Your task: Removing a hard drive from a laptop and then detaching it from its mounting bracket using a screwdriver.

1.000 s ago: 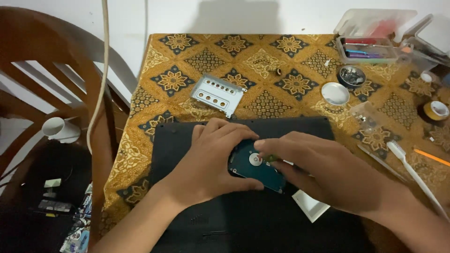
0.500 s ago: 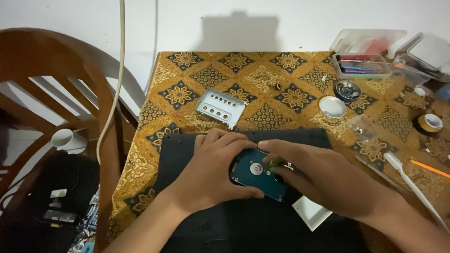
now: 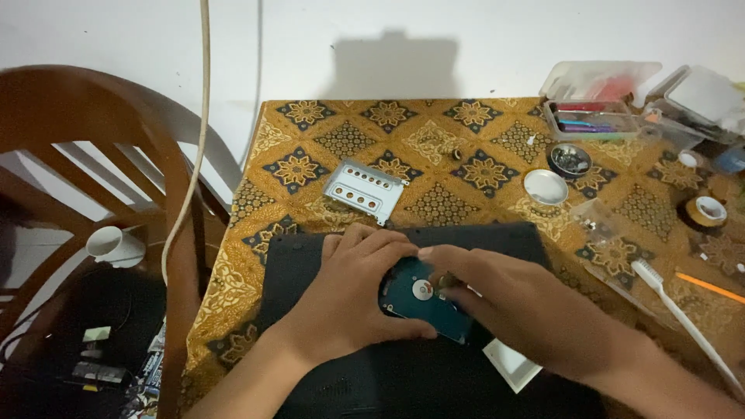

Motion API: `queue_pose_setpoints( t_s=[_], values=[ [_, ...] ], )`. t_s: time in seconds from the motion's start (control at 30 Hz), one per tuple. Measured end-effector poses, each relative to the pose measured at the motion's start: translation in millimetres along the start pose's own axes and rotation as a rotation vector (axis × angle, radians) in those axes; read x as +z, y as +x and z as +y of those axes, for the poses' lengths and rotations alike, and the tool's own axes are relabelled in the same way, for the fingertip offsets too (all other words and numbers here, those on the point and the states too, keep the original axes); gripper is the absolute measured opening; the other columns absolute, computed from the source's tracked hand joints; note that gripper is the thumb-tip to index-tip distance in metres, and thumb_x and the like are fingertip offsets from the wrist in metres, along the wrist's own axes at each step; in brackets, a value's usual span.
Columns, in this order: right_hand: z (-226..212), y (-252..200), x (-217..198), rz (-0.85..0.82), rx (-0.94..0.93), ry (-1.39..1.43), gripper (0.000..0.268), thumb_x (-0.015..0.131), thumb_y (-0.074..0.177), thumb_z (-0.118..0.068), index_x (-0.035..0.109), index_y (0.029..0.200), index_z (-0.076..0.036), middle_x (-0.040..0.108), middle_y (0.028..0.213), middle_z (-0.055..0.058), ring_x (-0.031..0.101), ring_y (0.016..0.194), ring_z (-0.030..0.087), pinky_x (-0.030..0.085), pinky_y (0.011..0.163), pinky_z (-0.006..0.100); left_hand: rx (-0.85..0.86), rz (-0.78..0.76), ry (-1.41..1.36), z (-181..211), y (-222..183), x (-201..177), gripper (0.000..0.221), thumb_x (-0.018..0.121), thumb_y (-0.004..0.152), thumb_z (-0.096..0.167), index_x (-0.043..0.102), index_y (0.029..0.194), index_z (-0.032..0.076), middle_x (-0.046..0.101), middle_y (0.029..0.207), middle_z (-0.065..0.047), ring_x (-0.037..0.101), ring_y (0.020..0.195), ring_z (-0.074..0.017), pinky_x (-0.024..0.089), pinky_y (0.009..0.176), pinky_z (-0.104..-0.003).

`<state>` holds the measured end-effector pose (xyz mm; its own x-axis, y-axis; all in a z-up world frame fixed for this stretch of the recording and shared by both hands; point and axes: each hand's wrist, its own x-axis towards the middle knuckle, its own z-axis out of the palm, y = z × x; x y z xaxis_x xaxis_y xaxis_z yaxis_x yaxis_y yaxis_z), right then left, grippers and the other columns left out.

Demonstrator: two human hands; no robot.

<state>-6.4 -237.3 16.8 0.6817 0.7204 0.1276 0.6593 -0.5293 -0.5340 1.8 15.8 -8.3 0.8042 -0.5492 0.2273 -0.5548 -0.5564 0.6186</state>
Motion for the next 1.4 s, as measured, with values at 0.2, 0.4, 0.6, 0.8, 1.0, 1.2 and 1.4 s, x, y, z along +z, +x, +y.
queue_pose_setpoints(
  t_s=[0.2,0.4,0.6,0.8,1.0,1.2,1.4],
  values=[
    [-7.2,0.2,5.5,0.045,0.345,0.015,0.062,0.064,0.096,-0.028,0.040,0.153,-0.035,0.077,0.129,-0.001,0.077,0.112,0.025,0.060,0.073,0.046,-0.020,-0.015,0.031,0.6,1.0,0.5,0.087,0.075,0.071,0.071,0.064,0.136,0.015,0.061,0.139,-0.004,0.046,0.128,-0.0295,0.029,0.102,-0.051],
    [-4.5,0.2,5.1,-0.083,0.282,0.042,0.064,0.062,0.097,-0.023,0.037,0.154,-0.039,0.067,0.147,0.001,0.075,0.119,0.028,0.062,0.080,0.047,-0.025,-0.011,-0.007,2.4,-0.4,-1.1,0.085,0.080,0.070,0.066,0.064,0.136,0.015,0.062,0.137,-0.004,0.047,0.127,-0.0292,0.029,0.100,-0.052],
    [-6.3,3.9,4.9,-0.062,0.257,0.020,0.066,0.061,0.098,-0.023,0.031,0.156,-0.036,0.077,0.131,-0.004,0.081,0.104,0.029,0.060,0.075,0.042,-0.039,-0.023,-0.002,-0.2,0.9,0.6,0.085,0.082,0.070,0.065,0.063,0.137,0.016,0.062,0.138,-0.004,0.046,0.127,-0.0294,0.029,0.100,-0.052],
    [-14.1,3.6,6.1,-0.015,0.408,0.096,0.063,0.057,0.099,-0.029,0.032,0.157,-0.039,0.077,0.133,0.001,0.080,0.108,0.031,0.062,0.076,0.047,-0.008,0.000,0.018,-0.7,0.6,1.9,0.085,0.083,0.070,0.065,0.064,0.137,0.016,0.062,0.138,-0.004,0.047,0.128,-0.0298,0.030,0.101,-0.052],
    [-9.5,-1.3,3.6,0.049,0.415,0.090,0.073,0.065,0.095,-0.029,0.030,0.159,-0.038,0.078,0.132,-0.002,0.078,0.115,0.028,0.064,0.082,0.047,-0.048,-0.033,0.018,0.6,0.6,0.9,0.089,0.081,0.070,0.068,0.063,0.139,0.015,0.061,0.141,-0.005,0.044,0.131,-0.0296,0.029,0.102,-0.053],
    [-9.5,-27.3,-31.1,0.350,0.472,-0.105,0.021,0.081,0.078,-0.030,0.089,0.097,-0.029,0.086,0.112,-0.019,0.082,0.074,0.006,0.060,0.059,0.030,-0.039,-0.023,0.026,-1.2,0.8,0.4,0.086,0.080,0.069,0.069,0.065,0.136,0.019,0.062,0.139,-0.004,0.046,0.130,-0.0289,0.029,0.102,-0.052],
    [26.9,-87.5,-29.8,0.617,0.122,0.454,0.097,0.070,0.079,0.006,0.029,0.160,-0.027,0.083,0.102,0.022,0.090,0.088,0.032,0.080,0.086,0.049,-0.092,-0.079,-0.019,-0.7,3.6,-1.1,0.085,0.079,0.071,0.068,0.064,0.140,0.020,0.059,0.143,-0.005,0.044,0.133,-0.0301,0.025,0.105,-0.056]
  ],
)
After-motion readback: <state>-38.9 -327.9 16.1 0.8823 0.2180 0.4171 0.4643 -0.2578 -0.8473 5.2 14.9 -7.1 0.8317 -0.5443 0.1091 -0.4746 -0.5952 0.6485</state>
